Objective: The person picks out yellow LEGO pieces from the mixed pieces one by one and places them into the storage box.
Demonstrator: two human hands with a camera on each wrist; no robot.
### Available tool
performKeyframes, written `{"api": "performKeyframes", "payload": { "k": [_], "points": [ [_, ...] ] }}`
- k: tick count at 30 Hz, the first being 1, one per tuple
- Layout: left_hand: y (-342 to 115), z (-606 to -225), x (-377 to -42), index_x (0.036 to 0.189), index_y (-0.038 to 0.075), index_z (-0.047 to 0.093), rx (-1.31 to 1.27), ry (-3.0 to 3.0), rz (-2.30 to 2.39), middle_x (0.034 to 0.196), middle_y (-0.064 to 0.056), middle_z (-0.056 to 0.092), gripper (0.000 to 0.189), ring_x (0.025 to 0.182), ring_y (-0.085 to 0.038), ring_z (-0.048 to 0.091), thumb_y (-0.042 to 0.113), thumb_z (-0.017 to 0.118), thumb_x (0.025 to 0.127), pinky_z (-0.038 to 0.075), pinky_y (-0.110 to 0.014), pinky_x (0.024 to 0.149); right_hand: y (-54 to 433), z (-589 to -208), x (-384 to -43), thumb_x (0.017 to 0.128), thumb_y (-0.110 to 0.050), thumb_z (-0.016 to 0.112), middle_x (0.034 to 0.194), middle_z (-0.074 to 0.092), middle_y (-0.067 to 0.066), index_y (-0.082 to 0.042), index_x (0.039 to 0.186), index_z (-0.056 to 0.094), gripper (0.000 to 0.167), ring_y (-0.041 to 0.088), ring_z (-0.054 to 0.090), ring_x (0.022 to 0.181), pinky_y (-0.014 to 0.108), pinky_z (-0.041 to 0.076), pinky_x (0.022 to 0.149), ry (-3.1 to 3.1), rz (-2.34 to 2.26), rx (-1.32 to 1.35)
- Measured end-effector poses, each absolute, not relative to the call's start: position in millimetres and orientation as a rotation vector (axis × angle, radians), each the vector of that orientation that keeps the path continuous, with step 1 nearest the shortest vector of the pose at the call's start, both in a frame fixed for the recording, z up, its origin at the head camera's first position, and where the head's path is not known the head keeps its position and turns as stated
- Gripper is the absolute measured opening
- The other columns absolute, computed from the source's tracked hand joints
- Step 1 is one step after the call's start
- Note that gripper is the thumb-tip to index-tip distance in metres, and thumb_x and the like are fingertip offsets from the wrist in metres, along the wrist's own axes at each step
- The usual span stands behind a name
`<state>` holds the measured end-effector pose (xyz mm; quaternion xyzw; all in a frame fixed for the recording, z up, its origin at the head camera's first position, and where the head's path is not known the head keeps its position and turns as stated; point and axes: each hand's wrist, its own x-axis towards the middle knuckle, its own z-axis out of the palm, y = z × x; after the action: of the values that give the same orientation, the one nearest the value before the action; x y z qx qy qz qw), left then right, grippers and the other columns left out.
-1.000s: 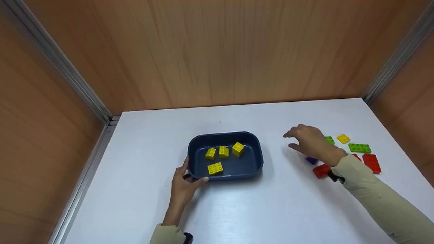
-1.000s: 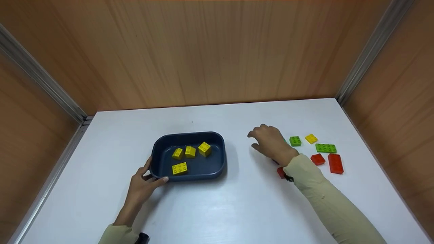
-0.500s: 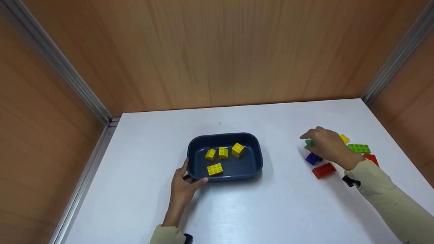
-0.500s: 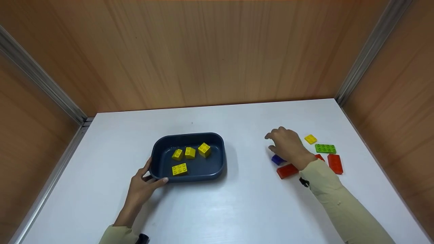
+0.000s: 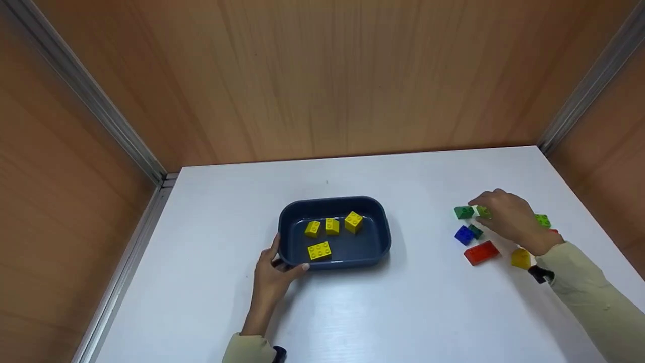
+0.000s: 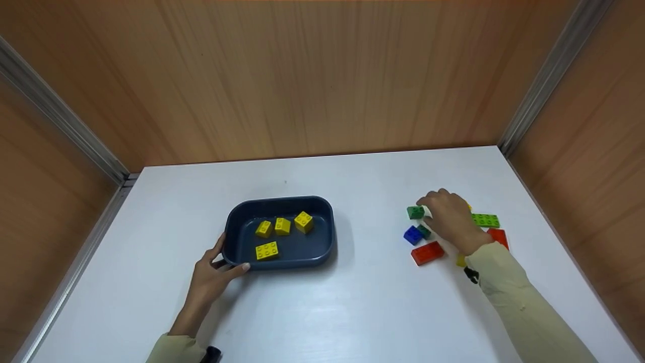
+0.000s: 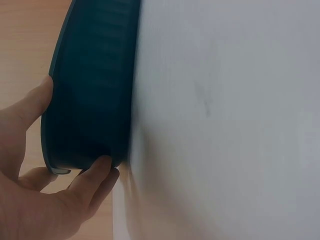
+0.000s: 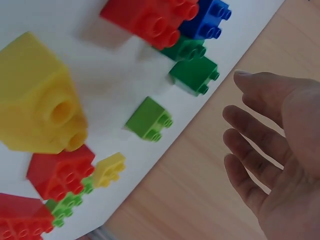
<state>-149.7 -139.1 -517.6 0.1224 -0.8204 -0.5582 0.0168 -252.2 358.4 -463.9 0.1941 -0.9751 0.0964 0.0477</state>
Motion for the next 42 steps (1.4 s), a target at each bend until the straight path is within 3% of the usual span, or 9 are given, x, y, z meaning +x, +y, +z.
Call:
{"api": "performKeyframes", "payload": {
  "k": [35,42],
  "points": [
    [-139,-517,-149,0.166,0.01,0.034,0.381,-2.549,-1.726,0.147,-0.026,0.05,0.102,0.133,-0.045,0.057,0.016,0.092,0.082,0.053,-0.049,0.109,422,-484,-265,0.09,-0.003,0.079,0.133,0.057,0.039,0.008,0.139,0.062,0.053,0.061,0.053,0.119,0.073,0.05,0.097,-3.187,0.356,0.143],
    [-139,-517,-149,0.166,0.011,0.035,0.392,-2.545,-1.722,0.145,-0.024,0.052,0.102,0.133,-0.044,0.057,0.015,0.092,0.082,0.053,-0.05,0.109,427,-487,-269,0.09,-0.003,0.078,0.132,0.055,0.041,0.01,0.14,0.059,0.054,0.061,0.053,0.117,0.071,0.052,0.094,-3.207,0.373,0.096]
  ]
}}
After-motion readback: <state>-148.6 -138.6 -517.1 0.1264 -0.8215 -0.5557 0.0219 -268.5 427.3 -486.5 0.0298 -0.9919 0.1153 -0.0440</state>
